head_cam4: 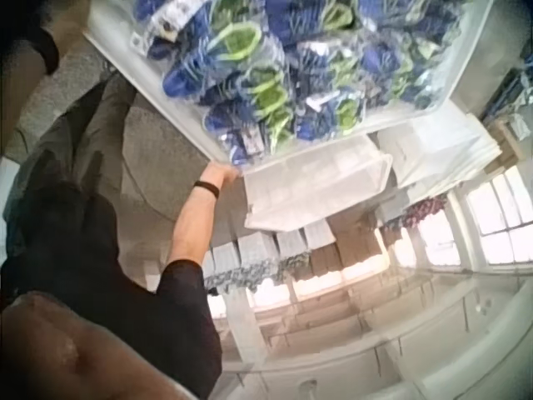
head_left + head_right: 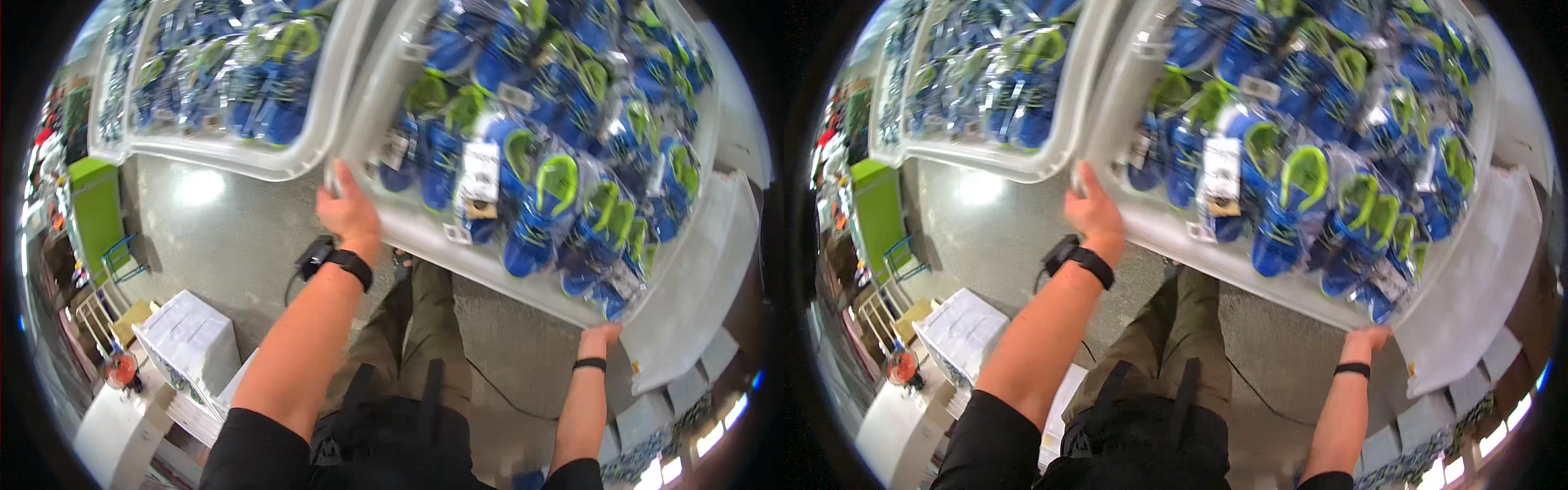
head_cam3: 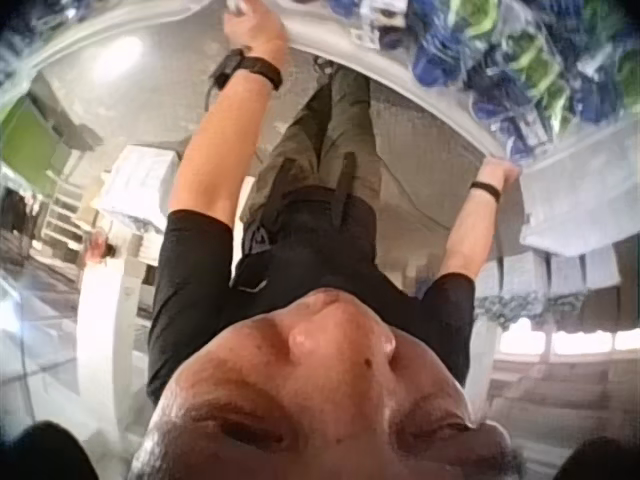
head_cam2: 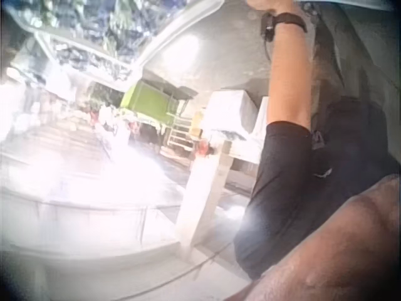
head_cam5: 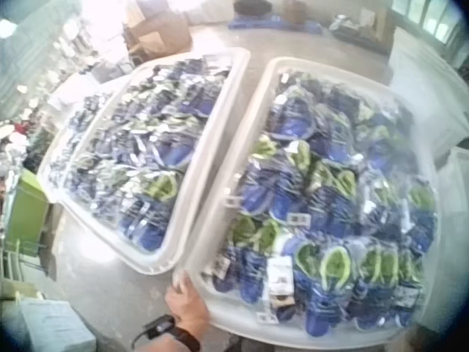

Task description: Picking up a bin of packaged shoes and placing them onto a conveyor belt for further processing.

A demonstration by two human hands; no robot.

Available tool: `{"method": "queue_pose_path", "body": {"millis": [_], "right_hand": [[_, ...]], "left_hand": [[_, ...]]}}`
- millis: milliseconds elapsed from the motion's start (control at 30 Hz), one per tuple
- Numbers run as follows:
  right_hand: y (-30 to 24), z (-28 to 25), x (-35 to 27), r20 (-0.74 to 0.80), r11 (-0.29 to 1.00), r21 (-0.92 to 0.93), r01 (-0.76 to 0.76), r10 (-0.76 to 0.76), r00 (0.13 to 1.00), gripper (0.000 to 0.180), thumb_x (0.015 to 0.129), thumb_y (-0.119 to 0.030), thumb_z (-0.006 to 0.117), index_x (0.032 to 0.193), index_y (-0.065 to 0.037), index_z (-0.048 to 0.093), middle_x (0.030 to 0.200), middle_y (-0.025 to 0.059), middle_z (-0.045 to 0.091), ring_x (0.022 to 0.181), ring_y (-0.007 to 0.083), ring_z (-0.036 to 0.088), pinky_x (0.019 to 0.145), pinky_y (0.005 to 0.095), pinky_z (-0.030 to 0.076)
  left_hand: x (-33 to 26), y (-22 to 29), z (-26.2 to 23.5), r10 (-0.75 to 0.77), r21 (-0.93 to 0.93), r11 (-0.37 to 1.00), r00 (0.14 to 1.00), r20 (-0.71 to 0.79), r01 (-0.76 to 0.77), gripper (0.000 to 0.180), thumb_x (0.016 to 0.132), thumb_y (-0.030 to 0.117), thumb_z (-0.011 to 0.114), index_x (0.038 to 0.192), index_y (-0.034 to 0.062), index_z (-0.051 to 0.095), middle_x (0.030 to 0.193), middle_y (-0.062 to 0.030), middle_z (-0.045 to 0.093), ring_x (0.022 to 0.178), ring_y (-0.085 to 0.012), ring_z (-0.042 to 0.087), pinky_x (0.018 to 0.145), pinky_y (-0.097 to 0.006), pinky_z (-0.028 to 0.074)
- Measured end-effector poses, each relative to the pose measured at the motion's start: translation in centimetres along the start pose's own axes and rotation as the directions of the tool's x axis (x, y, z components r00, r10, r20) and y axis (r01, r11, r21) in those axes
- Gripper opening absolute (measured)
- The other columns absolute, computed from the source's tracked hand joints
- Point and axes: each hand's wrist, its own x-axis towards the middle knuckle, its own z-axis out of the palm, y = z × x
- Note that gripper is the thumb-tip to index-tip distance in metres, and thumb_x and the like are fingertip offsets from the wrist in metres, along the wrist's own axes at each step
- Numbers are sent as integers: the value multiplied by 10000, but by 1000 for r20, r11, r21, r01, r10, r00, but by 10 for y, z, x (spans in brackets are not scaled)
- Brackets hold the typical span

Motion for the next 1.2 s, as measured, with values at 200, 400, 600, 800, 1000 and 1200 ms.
{"method": "queue_pose_path", "body": {"millis": [200, 400, 600, 800, 1000, 1200], "right_hand": [[11, 11, -20, -4, 1000, 26, 6, -5, 1000, 691, 1019, -488, 382, 1333, 115, 507, 1382, 174, 557, 1192, 300, 582, 1027, 393, 453], [9, 9, -16, -79, 999, 13, 33, -32, 996, 635, 1052, -426, 341, 1239, 133, 576, 1272, 247, 617, 1129, 380, 612, 968, 442, 485], [-11, 8, -43, -49, 999, 34, -28, 29, 998, 601, 1057, -403, 332, 1332, 99, 517, 1364, 253, 550, 1188, 389, 576, 1002, 442, 472], [-2, 5, -29, -8, 995, 104, -13, 13, 1000, 582, 1060, -380, 331, 1358, 94, 494, 1368, 232, 546, 1187, 362, 575, 996, 426, 470], [13, -4, -22, 126, 986, 152, 72, -91, 988, 579, 1048, -391, 366, 1378, 70, 485, 1399, 188, 524, 1215, 301, 559, 1021, 395, 451], [20, -5, -17, 198, 934, 339, 112, -188, 962, 526, 1069, -345, 354, 1310, 99, 500, 1327, 204, 551, 1157, 266, 553, 1019, 384, 428]], "left_hand": [[10, -4, -6, -40, -59, 997, 999, 7, 40, 713, 884, 614, 649, 989, -91, 658, 867, -182, 687, 748, -265, 620, 733, -404, 506], [4, 3, -5, -123, 16, 992, 992, 33, 122, 763, 873, 657, 633, 1026, -90, 650, 899, -161, 686, 773, -250, 621, 751, -377, 514], [5, 2, -10, -149, -58, 986, 978, 147, 159, 758, 903, 647, 596, 1152, -68, 613, 1064, -157, 667, 882, -252, 628, 799, -381, 527], [5, 5, -8, -151, -29, 987, 978, 146, 157, 754, 920, 635, 578, 1195, -66, 595, 1132, -137, 653, 953, -253, 629, 862, -367, 515], [4, 5, -11, -141, -49, 987, 974, 180, 152, 795, 909, 656, 573, 1248, -63, 569, 1210, -138, 620, 1038, -269, 612, 919, -387, 493], [16, -2, -10, -126, -90, 984, 965, 231, 151, 802, 911, 665, 560, 1280, -47, 563, 1239, -132, 610, 1084, -273, 600, 954, -390, 484]]}}
